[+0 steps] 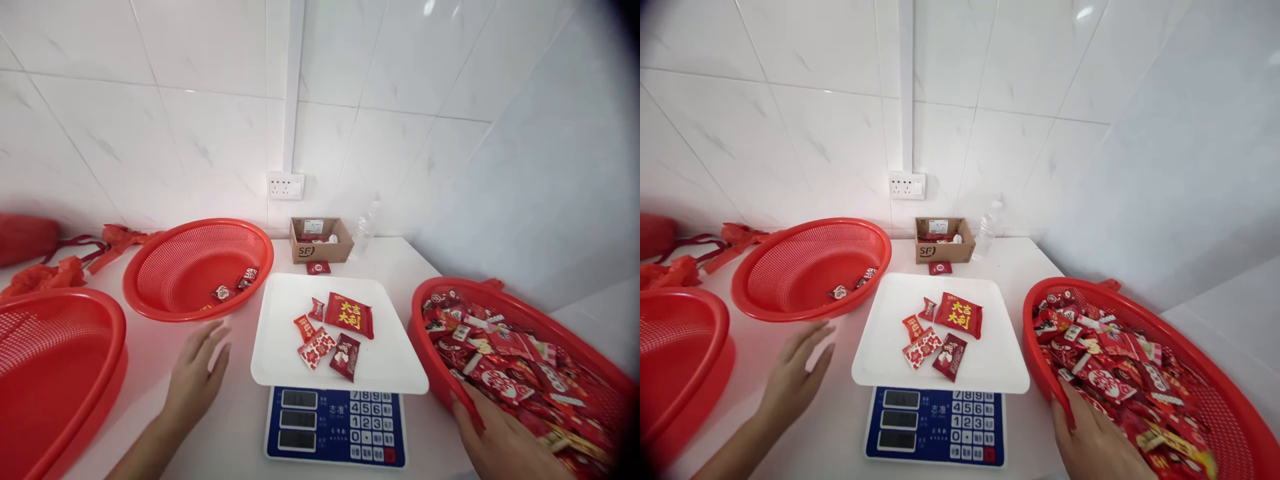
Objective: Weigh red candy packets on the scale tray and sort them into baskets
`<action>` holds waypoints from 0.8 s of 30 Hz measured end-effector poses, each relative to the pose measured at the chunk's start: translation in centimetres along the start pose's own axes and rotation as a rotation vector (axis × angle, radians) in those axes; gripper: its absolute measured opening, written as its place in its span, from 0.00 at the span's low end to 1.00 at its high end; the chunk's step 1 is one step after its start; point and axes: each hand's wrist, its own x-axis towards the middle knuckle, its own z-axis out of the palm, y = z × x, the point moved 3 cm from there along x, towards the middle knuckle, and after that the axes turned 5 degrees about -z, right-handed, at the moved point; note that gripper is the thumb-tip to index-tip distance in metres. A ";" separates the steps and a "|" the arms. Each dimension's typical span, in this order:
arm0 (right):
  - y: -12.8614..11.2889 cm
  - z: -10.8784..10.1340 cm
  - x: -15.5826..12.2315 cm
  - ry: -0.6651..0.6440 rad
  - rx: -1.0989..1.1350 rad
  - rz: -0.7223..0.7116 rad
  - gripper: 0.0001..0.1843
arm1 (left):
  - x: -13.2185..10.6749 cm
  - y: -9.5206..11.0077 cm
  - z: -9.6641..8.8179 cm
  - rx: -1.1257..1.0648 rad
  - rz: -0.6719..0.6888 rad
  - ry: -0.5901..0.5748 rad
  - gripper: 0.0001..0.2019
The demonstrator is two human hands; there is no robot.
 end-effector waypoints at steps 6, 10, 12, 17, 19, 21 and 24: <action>-0.9 -1.5 0.6 0.089 -0.161 -0.028 0.15 | 4.8 -1.1 -0.7 0.261 0.057 -0.116 0.19; -0.9 -1.5 0.8 0.051 -0.140 -0.036 0.16 | 5.3 -2.9 -0.6 0.459 0.039 -0.306 0.22; -1.0 -1.6 0.9 0.030 -0.119 -0.009 0.16 | 5.3 -3.7 -1.0 0.515 0.020 -0.366 0.23; -1.0 -1.5 0.8 0.008 -0.078 0.022 0.17 | 5.3 -4.9 -2.7 0.612 -0.084 -0.457 0.26; -0.8 -1.3 0.7 0.003 -0.072 0.022 0.17 | 5.3 -5.0 -3.2 0.646 -0.147 -0.478 0.26; -0.7 -1.4 0.7 0.024 -0.078 -0.001 0.16 | 5.3 -5.1 -3.4 0.661 -0.202 -0.487 0.27; -0.8 -1.8 0.9 0.086 -0.096 -0.063 0.16 | 4.8 -6.0 -3.5 0.611 -0.257 -0.455 0.26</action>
